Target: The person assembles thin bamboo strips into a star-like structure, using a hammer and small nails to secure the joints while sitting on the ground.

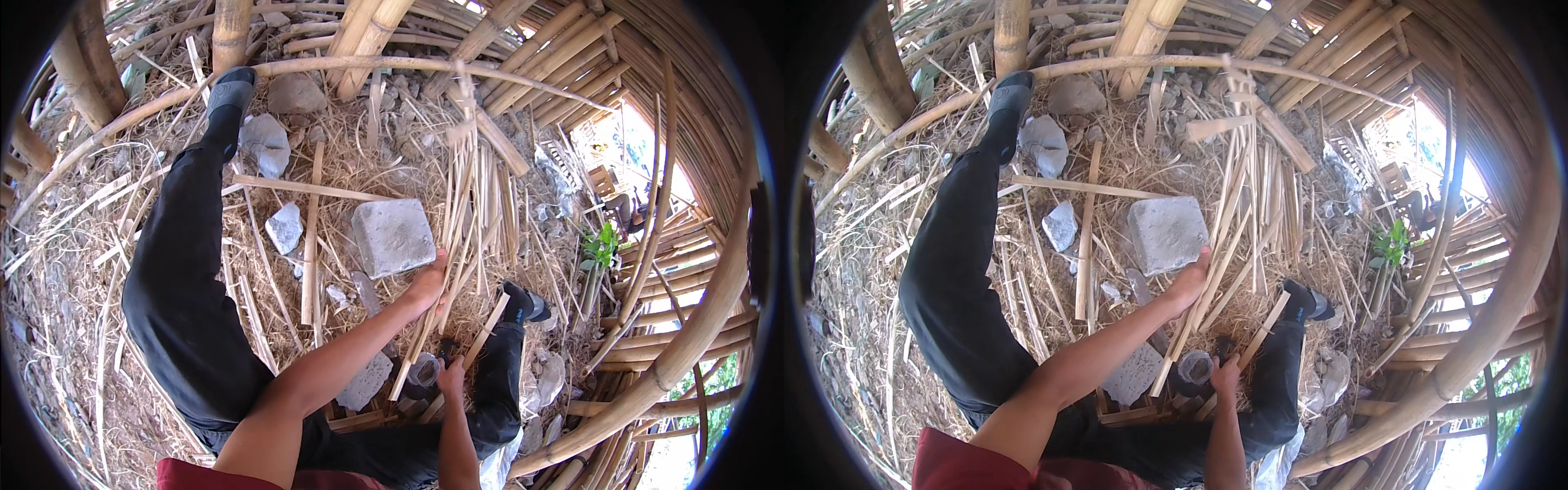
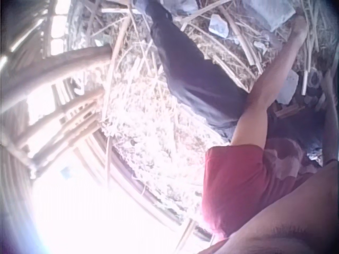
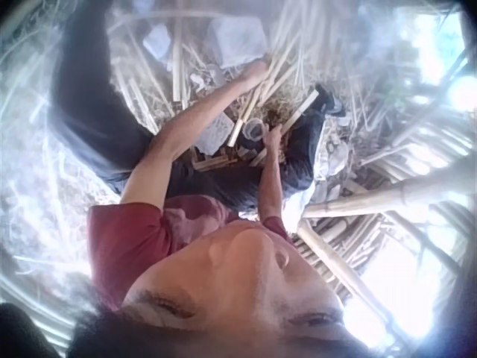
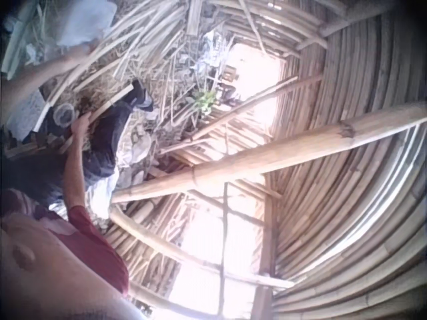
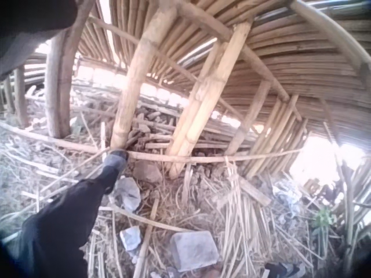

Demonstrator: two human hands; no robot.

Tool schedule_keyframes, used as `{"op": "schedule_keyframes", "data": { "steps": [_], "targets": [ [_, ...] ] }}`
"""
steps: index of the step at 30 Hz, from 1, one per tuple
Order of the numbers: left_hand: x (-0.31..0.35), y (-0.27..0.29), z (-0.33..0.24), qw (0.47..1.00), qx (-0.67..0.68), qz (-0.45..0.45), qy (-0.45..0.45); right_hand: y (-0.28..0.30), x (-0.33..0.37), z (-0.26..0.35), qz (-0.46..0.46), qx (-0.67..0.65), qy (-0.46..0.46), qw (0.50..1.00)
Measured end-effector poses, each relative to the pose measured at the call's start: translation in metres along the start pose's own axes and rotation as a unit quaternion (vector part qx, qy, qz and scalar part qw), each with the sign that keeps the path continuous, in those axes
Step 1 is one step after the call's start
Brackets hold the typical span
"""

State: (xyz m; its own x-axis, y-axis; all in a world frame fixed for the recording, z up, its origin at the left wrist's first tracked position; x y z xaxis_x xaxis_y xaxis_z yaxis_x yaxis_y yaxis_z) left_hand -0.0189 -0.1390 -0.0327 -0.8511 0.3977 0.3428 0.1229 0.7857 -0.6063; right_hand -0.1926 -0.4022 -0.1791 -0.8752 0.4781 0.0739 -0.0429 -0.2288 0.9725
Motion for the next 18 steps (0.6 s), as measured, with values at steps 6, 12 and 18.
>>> {"op": "schedule_keyframes", "data": {
  "steps": [6,12,18],
  "targets": [
    [0.020,-0.025,-0.043,0.991,-0.109,0.030,-0.070,0.001,-0.009,0.000,-0.020,-0.030,0.031,0.999],
    [0.014,-0.020,-0.039,0.956,-0.232,0.007,-0.182,-0.010,-0.010,-0.004,-0.008,-0.044,0.036,0.998],
    [0.036,-0.024,-0.049,0.965,-0.205,0.067,-0.152,0.000,0.002,-0.012,0.009,-0.037,-0.011,0.999]
  ]
}}
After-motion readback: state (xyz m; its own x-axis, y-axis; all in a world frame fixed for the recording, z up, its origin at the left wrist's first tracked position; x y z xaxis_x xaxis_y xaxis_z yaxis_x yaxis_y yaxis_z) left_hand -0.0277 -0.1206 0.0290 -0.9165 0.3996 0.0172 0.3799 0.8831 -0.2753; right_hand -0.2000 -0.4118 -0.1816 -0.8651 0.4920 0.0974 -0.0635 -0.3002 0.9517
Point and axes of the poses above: each hand's wrist, its own x-axis away from the middle knuckle, its own y-axis out of the back of the hand, z = x × y, the point moved 7 cm from there along -x, towards the middle knuckle, and after that the axes turned 7 degrees about x, right-handed, at the moved point
